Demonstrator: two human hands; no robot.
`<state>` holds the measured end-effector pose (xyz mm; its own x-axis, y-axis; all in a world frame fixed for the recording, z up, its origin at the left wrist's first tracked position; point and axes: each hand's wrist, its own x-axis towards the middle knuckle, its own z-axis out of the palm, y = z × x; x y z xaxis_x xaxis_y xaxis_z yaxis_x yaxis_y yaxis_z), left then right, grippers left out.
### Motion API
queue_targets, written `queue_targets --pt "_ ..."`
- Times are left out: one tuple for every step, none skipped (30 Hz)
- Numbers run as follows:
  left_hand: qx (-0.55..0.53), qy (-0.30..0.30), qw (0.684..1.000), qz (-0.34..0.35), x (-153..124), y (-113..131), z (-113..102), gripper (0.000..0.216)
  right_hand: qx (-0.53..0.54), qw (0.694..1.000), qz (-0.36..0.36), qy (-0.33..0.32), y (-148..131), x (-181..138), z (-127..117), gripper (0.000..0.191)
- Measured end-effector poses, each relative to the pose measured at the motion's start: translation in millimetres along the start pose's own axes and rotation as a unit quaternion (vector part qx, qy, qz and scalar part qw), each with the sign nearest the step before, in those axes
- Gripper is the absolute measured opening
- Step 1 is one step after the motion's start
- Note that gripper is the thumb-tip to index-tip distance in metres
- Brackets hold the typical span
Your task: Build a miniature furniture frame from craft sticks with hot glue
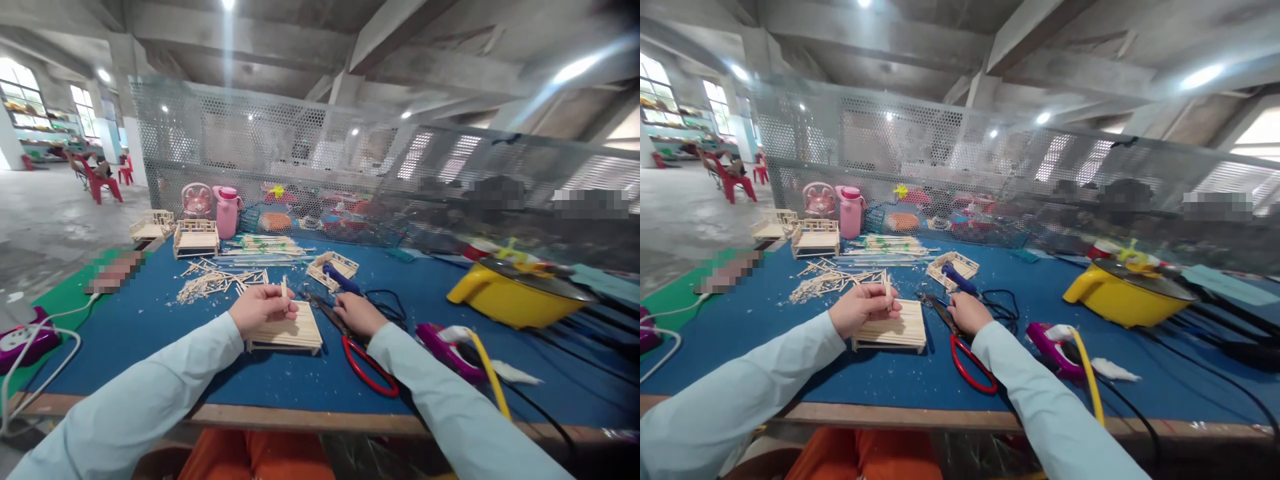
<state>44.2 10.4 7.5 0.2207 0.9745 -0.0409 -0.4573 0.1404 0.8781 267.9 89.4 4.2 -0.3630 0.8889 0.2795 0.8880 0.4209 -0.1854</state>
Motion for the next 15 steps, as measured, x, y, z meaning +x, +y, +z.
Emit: queue_targets --pt "-0.003 -0.002 1.0 0.003 0 0 0 0.04 0.001 1.0 -0.002 0.005 0 0 3 0.018" --pt "-0.005 -0.003 1.0 0.005 0 -1 0 0.04 0.001 1.0 0.0 0.009 -1 -1 3 0.015" --pt "-0.005 -0.004 1.0 0.007 1 -1 -1 0.039 -0.004 1.0 0.007 0.012 -1 -2 3 0.013" --pt "-0.005 -0.004 1.0 0.007 1 -1 -1 0.037 -0.015 1.0 0.018 0.016 -2 -4 0 0.012" --pt "-0.002 -0.004 1.0 0.007 1 -1 -1 0.036 -0.03 0.999 0.03 0.02 -3 -5 -3 0.012" --pt "0.002 -0.004 1.0 0.006 2 -1 -1 0.034 -0.044 0.998 0.042 0.026 -4 -7 -8 0.014" --pt "0.007 -0.004 1.0 0.006 2 -1 -2 0.033 -0.054 0.997 0.051 0.037 -5 -9 -13 0.018" --pt "0.012 -0.004 1.0 0.009 3 -1 -2 0.032 -0.058 0.995 0.057 0.053 -7 -12 -19 0.023" --pt "0.018 -0.003 1.0 0.014 3 -2 -1 0.031 -0.054 0.994 0.061 0.074 -9 -15 -25 0.028" --pt "0.024 -0.003 0.999 0.023 4 -2 -1 0.031 -0.045 0.992 0.062 0.099 -11 -18 -32 0.031" --pt "0.031 -0.004 0.999 0.035 4 -2 -1 0.031 -0.035 0.989 0.062 0.13 -14 -22 -39 0.034" --pt "0.039 -0.006 0.998 0.052 3 -2 0 0.031 -0.026 0.984 0.061 0.165 -17 -26 -46 0.035" --pt "0.052 -0.009 0.996 0.074 3 -1 1 0.032 -0.018 0.978 0.059 0.2 -21 -30 -53 0.036" --pt "0.068 -0.011 0.993 0.099 1 -1 3 0.032 -0.003 0.971 0.057 0.233 -25 -34 -59 0.036" --pt "0.085 -0.014 0.988 0.126 -1 0 5 0.032 0.018 0.963 0.059 0.261 -29 -37 -64 0.035"
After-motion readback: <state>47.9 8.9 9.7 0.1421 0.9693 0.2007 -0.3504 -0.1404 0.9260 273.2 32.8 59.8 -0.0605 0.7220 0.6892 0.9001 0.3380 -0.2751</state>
